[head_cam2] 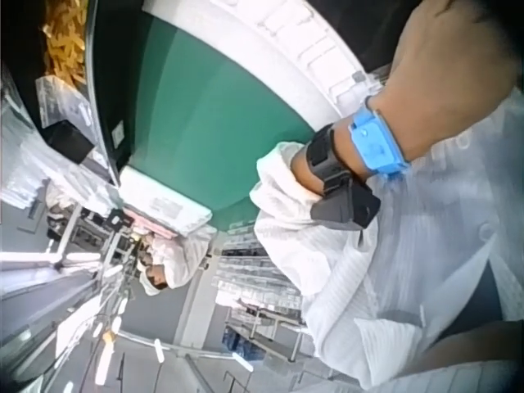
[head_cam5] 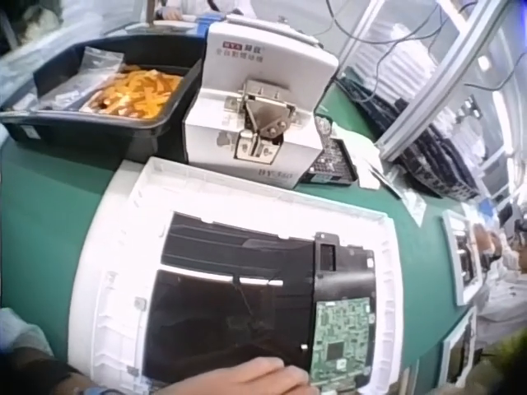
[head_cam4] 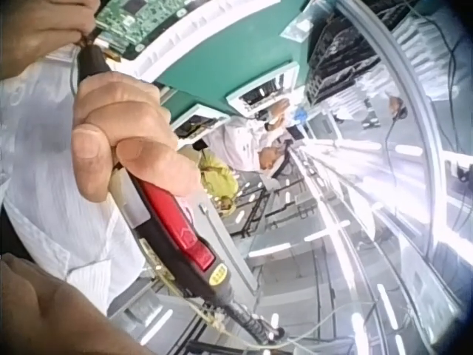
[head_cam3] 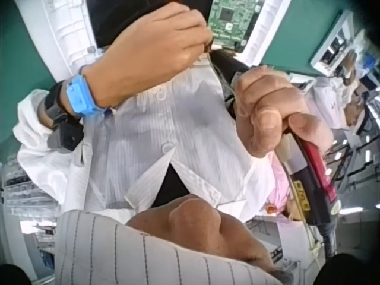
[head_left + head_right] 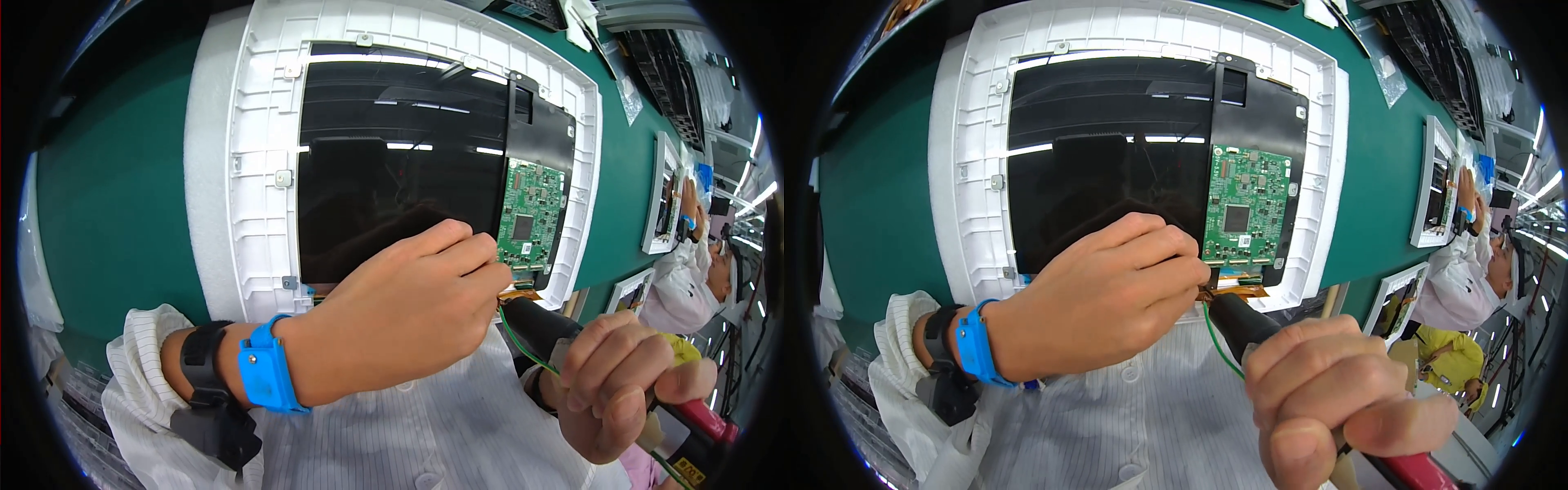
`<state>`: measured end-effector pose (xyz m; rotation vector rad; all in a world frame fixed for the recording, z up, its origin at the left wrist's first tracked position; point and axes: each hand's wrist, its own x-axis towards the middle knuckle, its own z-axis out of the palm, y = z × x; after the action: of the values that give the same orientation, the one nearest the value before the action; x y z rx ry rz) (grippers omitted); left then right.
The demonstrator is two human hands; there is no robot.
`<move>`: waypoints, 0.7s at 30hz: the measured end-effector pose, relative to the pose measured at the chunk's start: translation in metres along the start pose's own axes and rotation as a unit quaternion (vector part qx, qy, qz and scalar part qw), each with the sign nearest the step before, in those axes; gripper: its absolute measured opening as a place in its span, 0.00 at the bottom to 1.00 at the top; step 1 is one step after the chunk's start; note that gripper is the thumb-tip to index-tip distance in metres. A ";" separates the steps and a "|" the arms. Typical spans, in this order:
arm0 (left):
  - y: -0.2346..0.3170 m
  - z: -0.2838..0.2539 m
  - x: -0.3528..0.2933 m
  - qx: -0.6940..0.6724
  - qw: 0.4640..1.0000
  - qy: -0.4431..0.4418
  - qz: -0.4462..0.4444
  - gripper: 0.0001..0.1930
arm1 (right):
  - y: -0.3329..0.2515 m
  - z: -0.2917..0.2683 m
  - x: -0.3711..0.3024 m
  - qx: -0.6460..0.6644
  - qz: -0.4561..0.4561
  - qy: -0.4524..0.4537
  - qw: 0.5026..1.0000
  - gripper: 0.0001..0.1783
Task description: The person positions a black panel and a circuit board onto a white frame and secures them with a power screwdriver. Then, they place a smaller circuit board onto the frame and drive more screws into it.
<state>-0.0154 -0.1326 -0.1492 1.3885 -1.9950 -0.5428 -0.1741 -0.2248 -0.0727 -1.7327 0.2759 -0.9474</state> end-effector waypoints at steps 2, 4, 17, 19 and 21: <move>0.000 -0.002 0.001 0.000 1.000 -0.006 0.002 0.06 | -0.004 -0.002 0.001 0.008 0.033 0.002 0.999 0.17; 0.000 -0.006 0.004 0.006 1.000 -0.011 0.014 0.07 | -0.010 -0.005 0.005 0.016 0.035 0.012 0.999 0.17; 0.007 -0.011 -0.001 0.072 0.997 0.006 0.036 0.09 | 0.044 -0.125 0.108 -0.136 -0.026 0.066 0.988 0.26; 0.011 -0.008 -0.002 0.118 0.991 0.007 0.055 0.09 | 0.056 -0.134 0.113 -0.155 -0.007 0.051 0.987 0.25; 0.018 -0.007 0.000 0.201 0.978 -0.030 0.053 0.09 | 0.062 -0.127 0.119 -0.140 -0.020 0.068 0.988 0.26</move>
<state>-0.0229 -0.1261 -0.1322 1.4982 -2.3004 -0.1357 -0.1702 -0.4093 -0.0612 -1.9370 0.4843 -1.1009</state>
